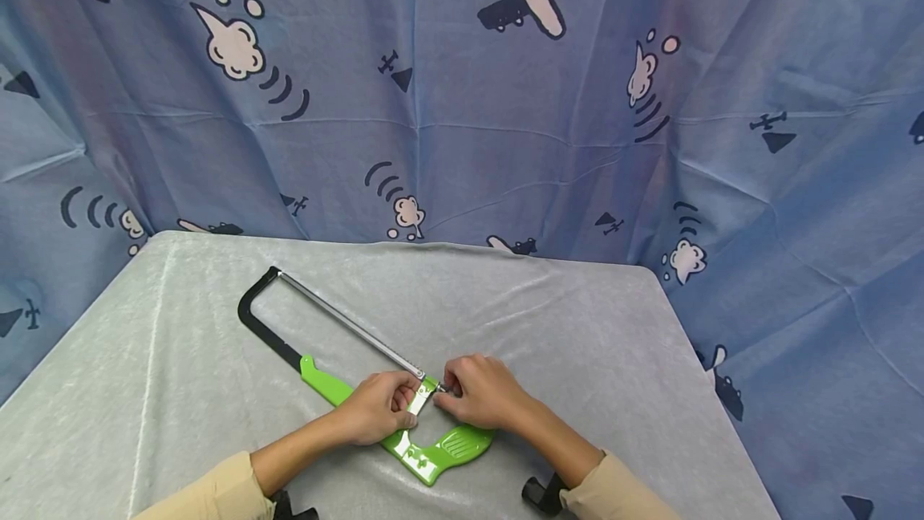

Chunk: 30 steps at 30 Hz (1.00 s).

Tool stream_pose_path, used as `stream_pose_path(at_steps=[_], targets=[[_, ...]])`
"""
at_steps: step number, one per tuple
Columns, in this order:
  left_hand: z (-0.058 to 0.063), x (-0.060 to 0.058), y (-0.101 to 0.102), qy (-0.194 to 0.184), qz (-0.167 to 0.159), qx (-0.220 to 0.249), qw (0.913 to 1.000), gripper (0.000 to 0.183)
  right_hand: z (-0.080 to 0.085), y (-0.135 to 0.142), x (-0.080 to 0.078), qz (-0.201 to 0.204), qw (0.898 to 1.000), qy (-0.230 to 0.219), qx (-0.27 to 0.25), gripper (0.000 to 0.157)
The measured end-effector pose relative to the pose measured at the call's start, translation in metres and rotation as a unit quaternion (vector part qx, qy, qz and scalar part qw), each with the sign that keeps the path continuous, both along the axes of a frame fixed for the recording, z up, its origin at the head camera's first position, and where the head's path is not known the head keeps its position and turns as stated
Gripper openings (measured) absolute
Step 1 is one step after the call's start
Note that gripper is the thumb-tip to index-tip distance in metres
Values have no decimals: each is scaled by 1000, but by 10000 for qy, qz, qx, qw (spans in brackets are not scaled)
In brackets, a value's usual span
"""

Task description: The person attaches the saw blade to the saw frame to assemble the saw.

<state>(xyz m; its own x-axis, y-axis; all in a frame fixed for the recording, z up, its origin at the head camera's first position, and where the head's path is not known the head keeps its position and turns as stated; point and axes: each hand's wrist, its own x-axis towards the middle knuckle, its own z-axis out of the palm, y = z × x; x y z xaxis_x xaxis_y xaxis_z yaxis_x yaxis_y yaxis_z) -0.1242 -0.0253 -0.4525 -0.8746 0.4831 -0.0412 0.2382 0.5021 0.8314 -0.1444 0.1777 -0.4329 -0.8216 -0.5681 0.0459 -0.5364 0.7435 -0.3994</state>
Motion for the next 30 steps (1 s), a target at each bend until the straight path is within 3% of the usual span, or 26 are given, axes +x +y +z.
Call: stream_pose_path(at_steps=[13,30], targets=[[-1,-1,1,28,-5,-33,10000,28,-1,3,-3,528,9985,-121,-30,19],[0,0,0,29,-39,-79,10000,27,2,3,-6,712,9947,-739,-52,16]])
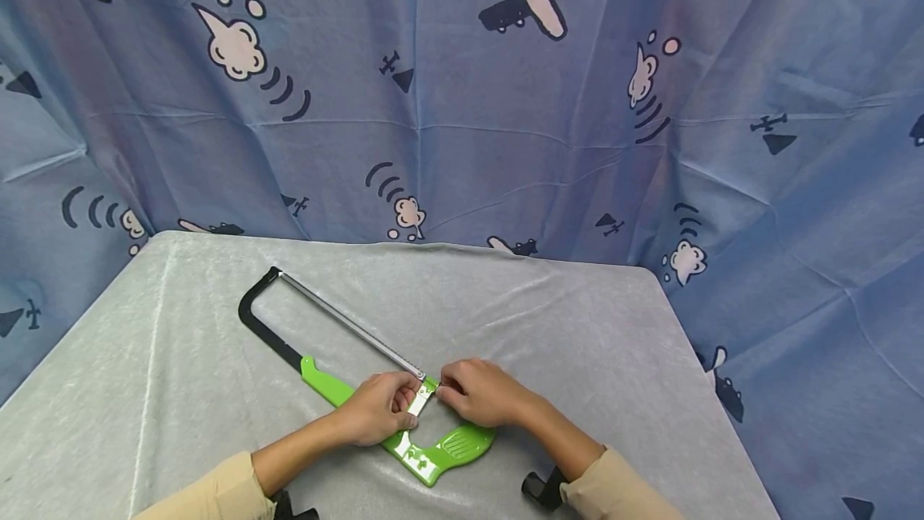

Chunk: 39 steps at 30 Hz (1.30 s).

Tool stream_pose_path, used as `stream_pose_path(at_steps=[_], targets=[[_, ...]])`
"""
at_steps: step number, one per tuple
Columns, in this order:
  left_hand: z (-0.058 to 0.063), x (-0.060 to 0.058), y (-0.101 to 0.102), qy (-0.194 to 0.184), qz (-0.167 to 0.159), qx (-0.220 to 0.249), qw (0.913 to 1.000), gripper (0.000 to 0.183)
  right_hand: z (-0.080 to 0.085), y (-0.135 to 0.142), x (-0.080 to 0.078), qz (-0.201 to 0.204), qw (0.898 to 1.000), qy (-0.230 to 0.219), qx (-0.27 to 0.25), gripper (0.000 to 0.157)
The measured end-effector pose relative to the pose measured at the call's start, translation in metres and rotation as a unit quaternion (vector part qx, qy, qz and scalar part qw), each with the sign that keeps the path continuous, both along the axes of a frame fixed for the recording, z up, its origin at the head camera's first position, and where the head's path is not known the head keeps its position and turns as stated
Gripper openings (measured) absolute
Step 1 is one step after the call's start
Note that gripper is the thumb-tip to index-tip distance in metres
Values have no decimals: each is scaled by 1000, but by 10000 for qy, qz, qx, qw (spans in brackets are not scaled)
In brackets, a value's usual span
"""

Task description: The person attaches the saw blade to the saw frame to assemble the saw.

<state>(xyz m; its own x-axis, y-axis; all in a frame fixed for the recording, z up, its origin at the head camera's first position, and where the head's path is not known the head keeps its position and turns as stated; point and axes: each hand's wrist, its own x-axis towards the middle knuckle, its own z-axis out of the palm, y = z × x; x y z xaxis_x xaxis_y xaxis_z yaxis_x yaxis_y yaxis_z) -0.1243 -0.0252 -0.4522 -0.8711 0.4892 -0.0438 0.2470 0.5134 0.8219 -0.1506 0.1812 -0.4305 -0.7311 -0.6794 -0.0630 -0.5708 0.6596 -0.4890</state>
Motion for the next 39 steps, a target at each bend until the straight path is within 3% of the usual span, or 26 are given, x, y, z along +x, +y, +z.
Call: stream_pose_path(at_steps=[7,39], targets=[[0,0,0,-28,-2,-14,10000,27,-1,1,-2,90,9996,-246,-137,17],[-1,0,0,46,-21,-111,9999,26,-3,3,-5,213,9985,-447,-244,20]])
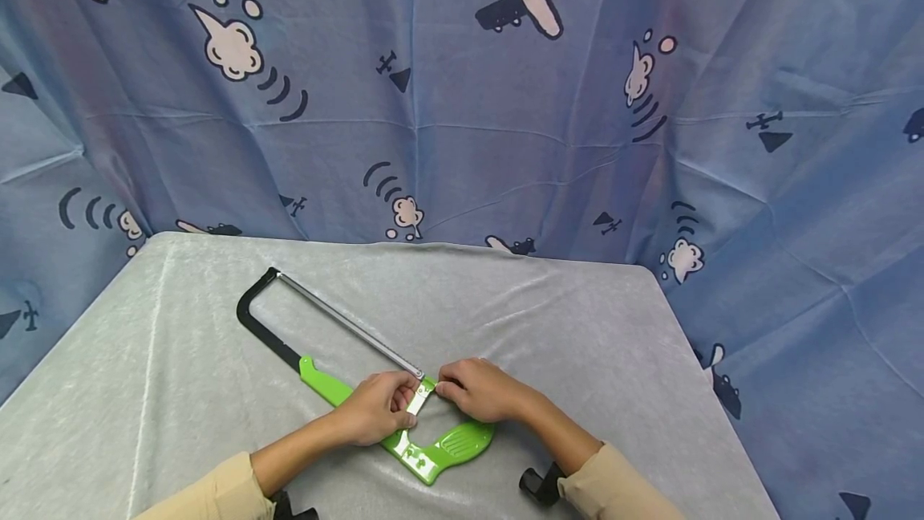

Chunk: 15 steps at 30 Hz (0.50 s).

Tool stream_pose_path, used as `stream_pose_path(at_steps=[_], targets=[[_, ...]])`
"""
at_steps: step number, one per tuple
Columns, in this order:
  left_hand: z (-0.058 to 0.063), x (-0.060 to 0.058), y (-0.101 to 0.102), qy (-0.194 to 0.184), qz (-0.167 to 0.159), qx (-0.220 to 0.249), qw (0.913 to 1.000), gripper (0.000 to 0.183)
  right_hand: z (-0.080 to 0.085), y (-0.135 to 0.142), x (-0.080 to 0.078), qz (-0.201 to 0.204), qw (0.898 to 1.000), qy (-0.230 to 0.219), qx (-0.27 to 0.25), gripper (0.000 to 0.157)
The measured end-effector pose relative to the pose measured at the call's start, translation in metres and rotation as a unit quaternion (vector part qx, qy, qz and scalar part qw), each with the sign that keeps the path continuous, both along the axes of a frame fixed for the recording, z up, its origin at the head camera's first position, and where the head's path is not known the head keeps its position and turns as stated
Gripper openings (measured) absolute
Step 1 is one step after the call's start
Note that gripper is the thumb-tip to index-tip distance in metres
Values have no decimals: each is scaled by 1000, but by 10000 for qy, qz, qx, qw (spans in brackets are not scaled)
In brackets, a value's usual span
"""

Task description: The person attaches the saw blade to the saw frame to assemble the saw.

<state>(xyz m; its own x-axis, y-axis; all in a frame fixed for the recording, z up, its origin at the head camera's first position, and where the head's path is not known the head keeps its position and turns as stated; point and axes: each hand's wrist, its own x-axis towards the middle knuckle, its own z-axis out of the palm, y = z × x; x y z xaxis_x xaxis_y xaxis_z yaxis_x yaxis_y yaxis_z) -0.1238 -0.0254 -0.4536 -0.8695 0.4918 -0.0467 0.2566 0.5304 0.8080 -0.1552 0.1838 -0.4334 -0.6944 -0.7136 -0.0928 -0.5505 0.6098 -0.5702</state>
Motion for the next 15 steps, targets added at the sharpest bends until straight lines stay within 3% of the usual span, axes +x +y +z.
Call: stream_pose_path(at_steps=[15], targets=[[0,0,0,28,26,4,10000,26,-1,-2,0,46,9998,196,9,23]])
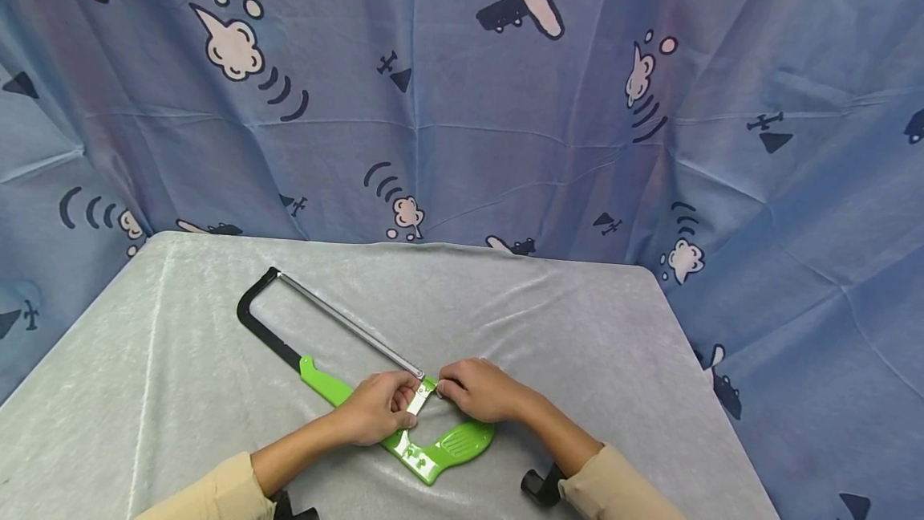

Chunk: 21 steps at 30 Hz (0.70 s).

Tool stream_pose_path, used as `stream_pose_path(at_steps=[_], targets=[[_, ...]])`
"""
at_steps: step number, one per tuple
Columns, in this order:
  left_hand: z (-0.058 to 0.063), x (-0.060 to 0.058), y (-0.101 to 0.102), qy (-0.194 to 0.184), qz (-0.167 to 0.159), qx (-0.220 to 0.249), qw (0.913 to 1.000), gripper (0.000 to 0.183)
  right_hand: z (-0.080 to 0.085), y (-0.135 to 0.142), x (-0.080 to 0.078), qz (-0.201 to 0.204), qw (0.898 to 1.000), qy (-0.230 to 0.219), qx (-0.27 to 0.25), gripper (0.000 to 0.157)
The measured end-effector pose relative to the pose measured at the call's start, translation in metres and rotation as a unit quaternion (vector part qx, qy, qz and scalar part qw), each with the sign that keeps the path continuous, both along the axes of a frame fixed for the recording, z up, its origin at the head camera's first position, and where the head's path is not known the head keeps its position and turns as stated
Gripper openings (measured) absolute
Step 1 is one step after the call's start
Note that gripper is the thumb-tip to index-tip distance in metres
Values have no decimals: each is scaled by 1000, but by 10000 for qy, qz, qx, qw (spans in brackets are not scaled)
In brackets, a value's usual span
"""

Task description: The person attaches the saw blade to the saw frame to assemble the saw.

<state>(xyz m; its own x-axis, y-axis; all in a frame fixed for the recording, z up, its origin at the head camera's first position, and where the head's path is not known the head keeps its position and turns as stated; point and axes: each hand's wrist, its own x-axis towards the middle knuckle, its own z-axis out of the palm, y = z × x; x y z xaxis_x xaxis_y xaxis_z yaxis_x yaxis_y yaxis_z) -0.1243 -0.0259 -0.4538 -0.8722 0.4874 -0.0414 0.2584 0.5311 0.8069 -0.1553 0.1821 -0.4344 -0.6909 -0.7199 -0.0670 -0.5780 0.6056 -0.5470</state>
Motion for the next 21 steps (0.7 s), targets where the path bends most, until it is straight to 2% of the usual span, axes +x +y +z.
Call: stream_pose_path(at_steps=[13,21], targets=[[-2,0,1,19,12,1,10000,27,1,2,-2,24,9988,-477,-55,23],[0,0,1,7,14,15,10000,27,2,2,-3,64,9983,-564,-119,23]])
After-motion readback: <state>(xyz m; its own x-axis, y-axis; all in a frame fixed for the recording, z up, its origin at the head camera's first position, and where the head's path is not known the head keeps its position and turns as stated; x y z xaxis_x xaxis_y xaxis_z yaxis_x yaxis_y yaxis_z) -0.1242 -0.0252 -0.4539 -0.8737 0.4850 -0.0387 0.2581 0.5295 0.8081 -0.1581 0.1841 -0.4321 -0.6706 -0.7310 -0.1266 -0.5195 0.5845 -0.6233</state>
